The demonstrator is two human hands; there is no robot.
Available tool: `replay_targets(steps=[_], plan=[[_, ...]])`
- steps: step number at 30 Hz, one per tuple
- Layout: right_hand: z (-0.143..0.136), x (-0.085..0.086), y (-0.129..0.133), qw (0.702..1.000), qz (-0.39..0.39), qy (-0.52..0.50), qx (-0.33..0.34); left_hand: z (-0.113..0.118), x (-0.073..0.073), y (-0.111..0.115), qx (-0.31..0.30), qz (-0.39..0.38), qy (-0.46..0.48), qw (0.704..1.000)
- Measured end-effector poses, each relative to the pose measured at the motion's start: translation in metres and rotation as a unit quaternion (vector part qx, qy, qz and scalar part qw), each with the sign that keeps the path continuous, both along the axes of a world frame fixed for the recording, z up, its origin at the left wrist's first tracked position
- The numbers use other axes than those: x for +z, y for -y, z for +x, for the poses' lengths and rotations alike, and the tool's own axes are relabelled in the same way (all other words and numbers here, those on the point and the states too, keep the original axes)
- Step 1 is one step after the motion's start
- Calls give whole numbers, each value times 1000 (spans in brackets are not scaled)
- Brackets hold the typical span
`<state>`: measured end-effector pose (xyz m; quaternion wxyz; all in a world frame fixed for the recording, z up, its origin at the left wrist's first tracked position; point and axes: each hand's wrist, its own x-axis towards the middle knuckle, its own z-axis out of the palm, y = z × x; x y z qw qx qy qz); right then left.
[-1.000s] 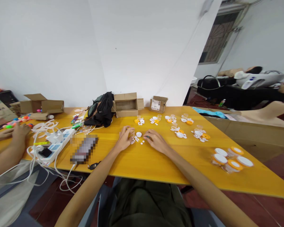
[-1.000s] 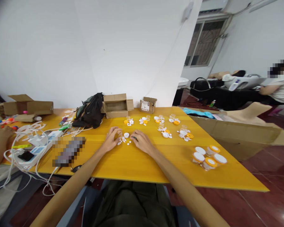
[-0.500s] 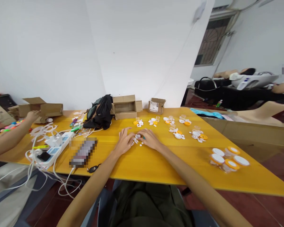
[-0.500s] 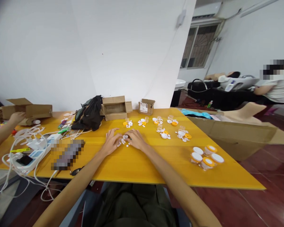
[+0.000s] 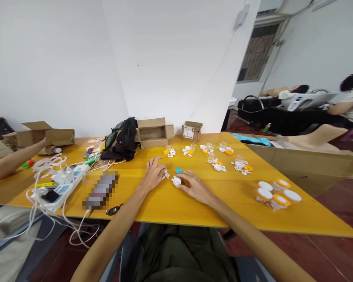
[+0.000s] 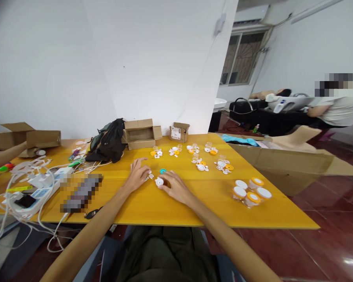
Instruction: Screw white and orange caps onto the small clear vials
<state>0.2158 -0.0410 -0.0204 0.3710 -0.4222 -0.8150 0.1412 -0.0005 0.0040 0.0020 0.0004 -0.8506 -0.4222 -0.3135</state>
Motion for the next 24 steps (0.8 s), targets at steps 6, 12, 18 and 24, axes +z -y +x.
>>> replay_targets(steps=[6,12,18,24], plan=[[0,2,-3,999,-13,-38,-9,0,2,16,-30,4,5,1000],[4,-2,-5,996,-32,-84,-9,3,-1,24,-118,-41,-48,991],[3,-1,-3,996,-33,-84,8,2,1,23,-100,-59,-18,993],[-6,1,-4,996,-28,-85,13,-2,4,19,-17,-26,62,998]])
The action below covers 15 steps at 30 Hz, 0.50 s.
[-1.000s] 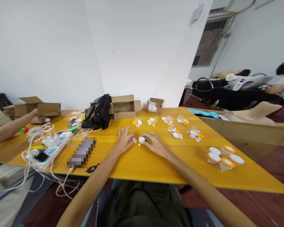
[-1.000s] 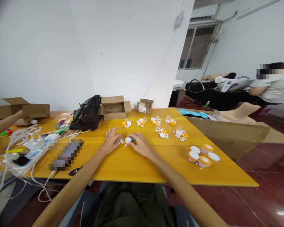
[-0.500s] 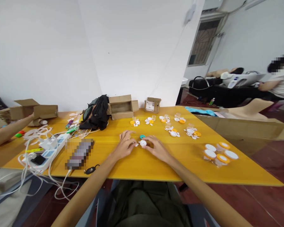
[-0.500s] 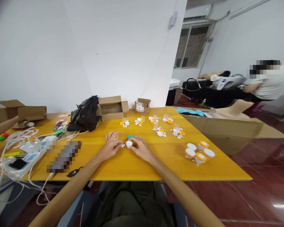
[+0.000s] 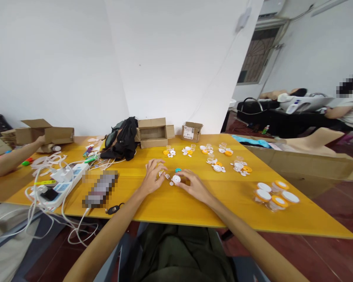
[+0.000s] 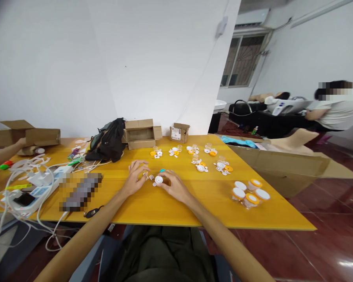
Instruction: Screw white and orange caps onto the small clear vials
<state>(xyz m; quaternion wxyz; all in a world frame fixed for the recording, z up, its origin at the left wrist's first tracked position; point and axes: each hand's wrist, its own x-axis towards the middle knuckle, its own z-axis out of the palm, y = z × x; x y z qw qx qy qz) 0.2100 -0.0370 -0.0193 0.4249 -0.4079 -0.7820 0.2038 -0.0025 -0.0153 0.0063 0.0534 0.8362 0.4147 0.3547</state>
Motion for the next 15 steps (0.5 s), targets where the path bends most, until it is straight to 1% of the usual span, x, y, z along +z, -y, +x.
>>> replay_targets(steps=[4,12,15], plan=[[-9,1,0,1000,4,25,-5,0,1,0,17,23,15,999],[-12,0,-1,995,16,100,6,2,0,1,-4,28,-17,999],[-13,0,0,994,22,106,1,2,0,2,-11,23,-29,999]])
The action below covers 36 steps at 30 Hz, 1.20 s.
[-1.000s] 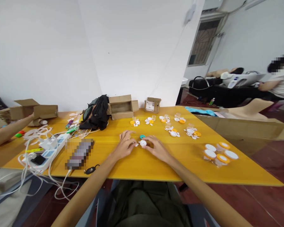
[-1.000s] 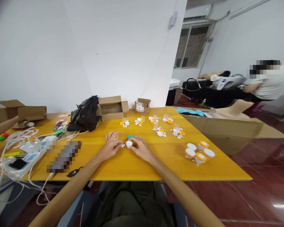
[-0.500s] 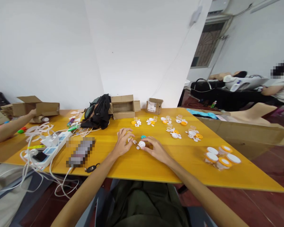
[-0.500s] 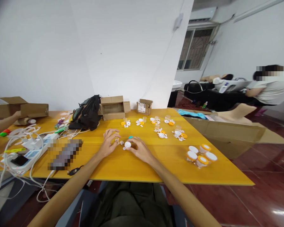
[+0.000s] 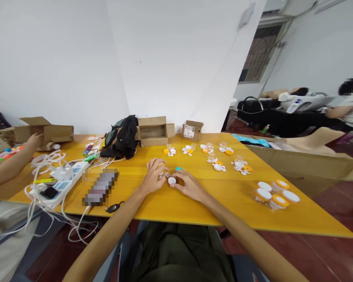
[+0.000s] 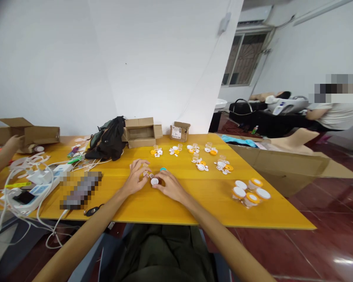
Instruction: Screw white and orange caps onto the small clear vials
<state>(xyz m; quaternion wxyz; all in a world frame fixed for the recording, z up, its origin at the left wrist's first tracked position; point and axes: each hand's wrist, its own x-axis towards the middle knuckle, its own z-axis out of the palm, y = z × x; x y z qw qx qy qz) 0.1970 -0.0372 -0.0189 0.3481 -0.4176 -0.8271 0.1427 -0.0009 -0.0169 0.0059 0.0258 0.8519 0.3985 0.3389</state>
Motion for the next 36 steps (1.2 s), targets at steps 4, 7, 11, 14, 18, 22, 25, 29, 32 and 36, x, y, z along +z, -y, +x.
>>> replay_targets(steps=[4,7,11,14,18,22,25,29,32,36], plan=[[2,2,0,998,-10,-57,-6,0,0,-1,-1,-7,-6,1000],[8,4,-9,993,-11,-111,-36,0,-2,-2,-7,-2,-2,1000],[8,10,-34,991,-3,-101,-91,1,-3,-1,-47,8,-16,999],[-2,14,-53,995,-1,-42,-94,1,-2,2,-71,4,-37,997],[-12,16,-62,996,-22,31,-82,3,-1,5,-84,-16,-63,994],[5,8,-54,997,2,19,-80,4,-2,4,-98,-21,-74,992],[28,0,-45,996,19,33,-76,5,-3,3,-109,-24,-74,991],[42,-3,-40,997,13,52,-56,5,-2,3,-116,-28,-74,990],[38,-2,-40,997,5,50,-53,5,-2,2,-124,-24,-72,989],[33,0,-43,998,-3,35,-48,5,-2,2,-117,-28,-68,990]])
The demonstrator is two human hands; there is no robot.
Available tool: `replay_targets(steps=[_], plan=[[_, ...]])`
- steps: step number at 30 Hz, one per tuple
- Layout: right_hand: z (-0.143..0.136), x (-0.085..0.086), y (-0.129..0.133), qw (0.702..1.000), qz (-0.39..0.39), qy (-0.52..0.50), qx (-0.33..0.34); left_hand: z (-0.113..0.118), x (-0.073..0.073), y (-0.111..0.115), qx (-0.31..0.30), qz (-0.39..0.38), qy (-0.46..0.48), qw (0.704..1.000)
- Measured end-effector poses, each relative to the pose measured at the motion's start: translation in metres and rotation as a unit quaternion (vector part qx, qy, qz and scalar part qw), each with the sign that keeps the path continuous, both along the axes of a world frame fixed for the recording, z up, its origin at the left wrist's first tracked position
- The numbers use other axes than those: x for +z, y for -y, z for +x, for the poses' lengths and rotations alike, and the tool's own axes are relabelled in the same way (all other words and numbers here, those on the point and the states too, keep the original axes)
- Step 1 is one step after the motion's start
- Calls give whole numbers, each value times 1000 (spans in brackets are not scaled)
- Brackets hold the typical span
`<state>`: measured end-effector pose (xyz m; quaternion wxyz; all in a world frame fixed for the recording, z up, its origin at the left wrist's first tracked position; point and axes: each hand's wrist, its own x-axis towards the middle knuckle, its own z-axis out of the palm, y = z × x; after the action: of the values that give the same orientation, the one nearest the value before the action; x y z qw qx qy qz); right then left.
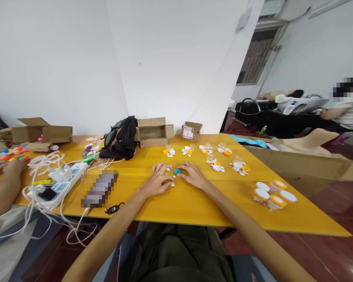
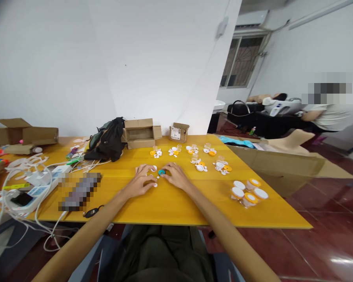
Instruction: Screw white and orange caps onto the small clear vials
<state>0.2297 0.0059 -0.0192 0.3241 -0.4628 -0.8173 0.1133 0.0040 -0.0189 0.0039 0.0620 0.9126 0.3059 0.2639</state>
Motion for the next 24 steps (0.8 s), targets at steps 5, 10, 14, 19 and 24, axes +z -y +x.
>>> replay_targets(steps=[5,10,14,19,24], plan=[[0,0,6,998,-12,-67,11,-1,1,-2,53,2,44,998],[-11,2,26,991,-10,-116,58,-3,-1,-6,117,18,95,988],[-23,2,36,991,-3,-102,92,-3,-1,-7,123,15,96,988],[-25,1,37,993,4,-74,92,-2,0,-6,119,7,83,989],[-23,-2,37,995,14,-47,88,-2,-1,-7,104,8,64,993]])
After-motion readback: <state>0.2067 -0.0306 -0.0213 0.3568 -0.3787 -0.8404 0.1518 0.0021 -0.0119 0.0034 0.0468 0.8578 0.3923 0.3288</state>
